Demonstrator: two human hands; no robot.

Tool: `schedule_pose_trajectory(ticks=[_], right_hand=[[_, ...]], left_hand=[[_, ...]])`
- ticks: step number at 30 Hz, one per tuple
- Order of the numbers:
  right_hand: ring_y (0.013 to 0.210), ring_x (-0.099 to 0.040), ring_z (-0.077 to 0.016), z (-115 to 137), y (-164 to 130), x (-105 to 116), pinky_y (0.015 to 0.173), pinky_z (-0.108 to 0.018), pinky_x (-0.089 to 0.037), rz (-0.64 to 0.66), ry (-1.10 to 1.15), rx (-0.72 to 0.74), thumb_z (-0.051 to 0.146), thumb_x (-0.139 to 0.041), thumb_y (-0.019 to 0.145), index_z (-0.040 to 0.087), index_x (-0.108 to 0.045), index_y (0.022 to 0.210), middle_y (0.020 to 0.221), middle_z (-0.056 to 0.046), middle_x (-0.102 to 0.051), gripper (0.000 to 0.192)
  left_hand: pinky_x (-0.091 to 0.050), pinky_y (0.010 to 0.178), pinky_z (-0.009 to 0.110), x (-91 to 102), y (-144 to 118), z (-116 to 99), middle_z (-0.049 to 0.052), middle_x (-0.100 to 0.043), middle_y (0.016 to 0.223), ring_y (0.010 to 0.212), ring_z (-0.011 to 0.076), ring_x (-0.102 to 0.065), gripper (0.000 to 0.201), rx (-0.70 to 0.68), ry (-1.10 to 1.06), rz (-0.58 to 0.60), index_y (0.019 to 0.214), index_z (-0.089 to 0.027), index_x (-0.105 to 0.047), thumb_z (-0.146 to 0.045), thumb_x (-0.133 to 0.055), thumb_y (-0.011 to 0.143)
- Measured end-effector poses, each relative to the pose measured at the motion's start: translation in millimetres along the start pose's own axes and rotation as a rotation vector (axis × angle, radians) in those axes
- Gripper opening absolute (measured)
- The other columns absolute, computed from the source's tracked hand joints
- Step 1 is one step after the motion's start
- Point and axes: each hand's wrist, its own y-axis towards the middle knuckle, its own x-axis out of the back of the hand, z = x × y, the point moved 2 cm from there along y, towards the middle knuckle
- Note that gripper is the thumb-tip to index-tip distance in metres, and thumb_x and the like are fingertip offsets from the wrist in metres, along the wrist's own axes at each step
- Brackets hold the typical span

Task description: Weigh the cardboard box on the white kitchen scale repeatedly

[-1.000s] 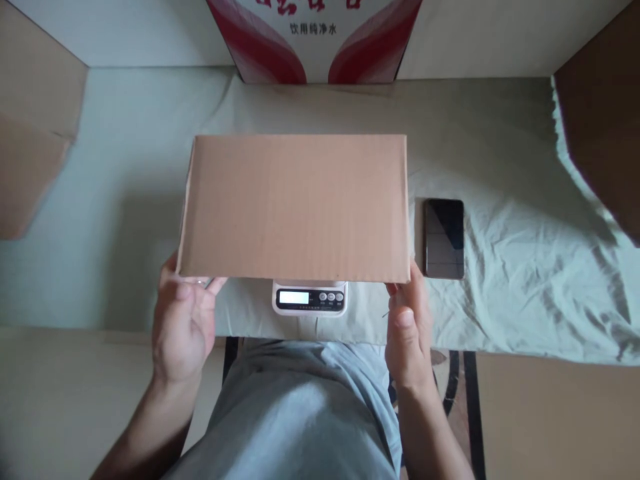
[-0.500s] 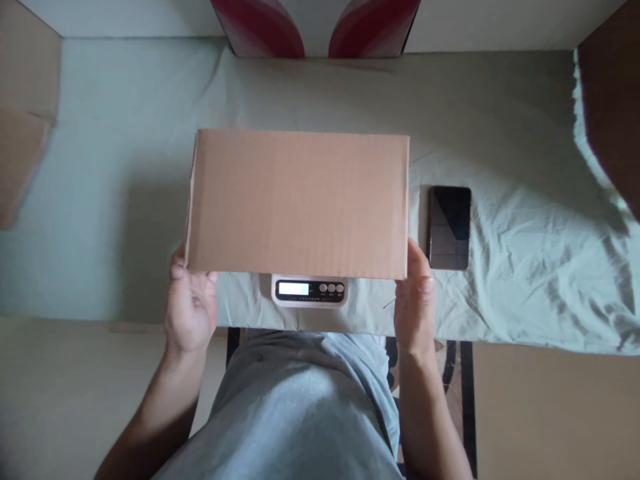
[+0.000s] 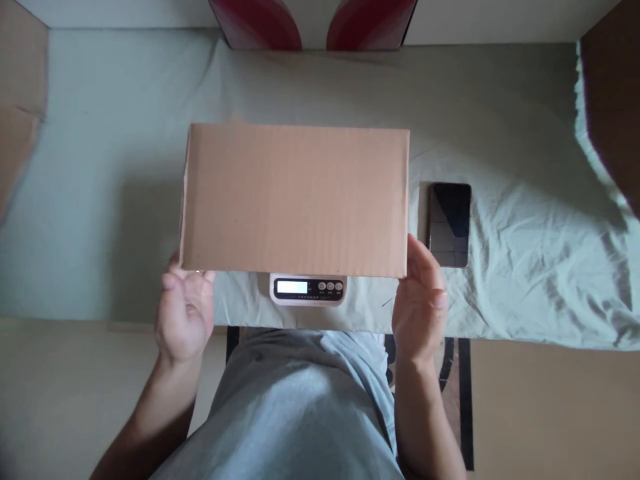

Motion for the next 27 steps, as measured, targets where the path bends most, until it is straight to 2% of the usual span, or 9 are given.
schedule_pose_trajectory(ticks=[3,6,10,13,16,20,24,27], right_hand=[[0.117,-0.057,-0.0247,14.0,-1.3,-11.5,0.110,-0.047,-0.037,0.010,-0.002,0.006,0.058,-0.039,0.083,0.029,-0.067,0.112,0.115,-0.001,-0.067,0.050],[0.121,-0.054,-0.0250,27.8,6.7,-22.7,0.110,-0.048,-0.037,0.030,-0.026,0.046,0.059,-0.040,0.082,0.034,-0.066,0.111,0.117,0.002,-0.066,0.046],[0.128,-0.050,-0.0263,44.3,28.3,-36.8,0.112,-0.050,-0.037,0.089,-0.102,0.093,0.059,-0.036,0.084,0.039,-0.065,0.108,0.122,0.004,-0.064,0.043],[0.133,-0.046,-0.0261,47.4,46.9,-44.3,0.115,-0.047,-0.036,0.129,-0.127,0.089,0.058,-0.036,0.085,0.040,-0.065,0.105,0.128,0.005,-0.060,0.039],[0.135,-0.043,-0.0281,38.7,64.7,-48.9,0.115,-0.049,-0.035,0.148,-0.100,0.077,0.061,-0.041,0.081,0.038,-0.065,0.102,0.131,0.004,-0.058,0.039],[0.134,-0.044,-0.0292,16.2,82.7,-51.2,0.112,-0.052,-0.035,0.153,-0.132,0.058,0.069,-0.039,0.077,0.036,-0.060,0.113,0.131,0.001,-0.057,0.053],[0.137,-0.041,-0.0278,-5.5,93.8,-49.6,0.110,-0.049,-0.037,0.174,-0.196,0.013,0.076,-0.040,0.073,0.037,-0.055,0.119,0.135,0.001,-0.054,0.063],[0.136,-0.043,-0.0273,-17.1,97.7,-47.2,0.110,-0.049,-0.038,0.168,-0.210,0.001,0.078,-0.038,0.072,0.037,-0.054,0.120,0.133,-0.001,-0.056,0.065]], left_hand=[[-0.036,0.114,0.043,-14.2,-1.2,-10.2,0.002,-0.061,0.129,0.134,0.0222,-0.046,0.033,-0.013,0.020,0.048,0.101,-0.029,-0.065,-0.053,-0.044,0.089],[-0.035,0.115,0.045,-26.4,7.5,-21.6,-0.001,-0.055,0.137,0.138,0.0233,-0.040,0.035,-0.072,0.063,0.056,0.110,-0.034,-0.061,-0.056,-0.045,0.087],[-0.034,0.117,0.043,-36.7,33.4,-35.4,-0.009,-0.050,0.140,0.142,0.0218,-0.034,0.033,-0.143,0.082,0.037,0.109,-0.042,-0.059,-0.061,-0.048,0.084],[-0.035,0.116,0.041,-41.7,56.5,-35.9,-0.009,-0.055,0.135,0.143,0.0216,-0.033,0.043,-0.141,0.143,0.005,0.113,-0.044,-0.056,-0.069,-0.048,0.078],[-0.034,0.117,0.041,-45.8,76.9,-26.8,-0.007,-0.055,0.135,0.143,0.0223,-0.032,0.050,-0.162,0.128,0.031,0.120,-0.042,-0.054,-0.070,-0.047,0.079],[-0.030,0.119,0.039,-44.2,96.0,-6.7,-0.008,-0.049,0.142,0.142,0.0212,-0.034,0.050,-0.171,0.129,0.076,0.125,-0.041,-0.052,-0.066,-0.045,0.083],[-0.029,0.119,0.039,-37.8,106.1,11.4,-0.005,-0.043,0.148,0.142,0.0204,-0.035,0.060,-0.144,0.157,0.075,0.133,-0.036,-0.046,-0.069,-0.041,0.083],[-0.026,0.120,0.040,-36.4,109.1,21.5,0.000,-0.042,0.149,0.142,0.0206,-0.034,0.058,-0.122,0.147,0.075,0.133,-0.033,-0.045,-0.066,-0.040,0.086]])
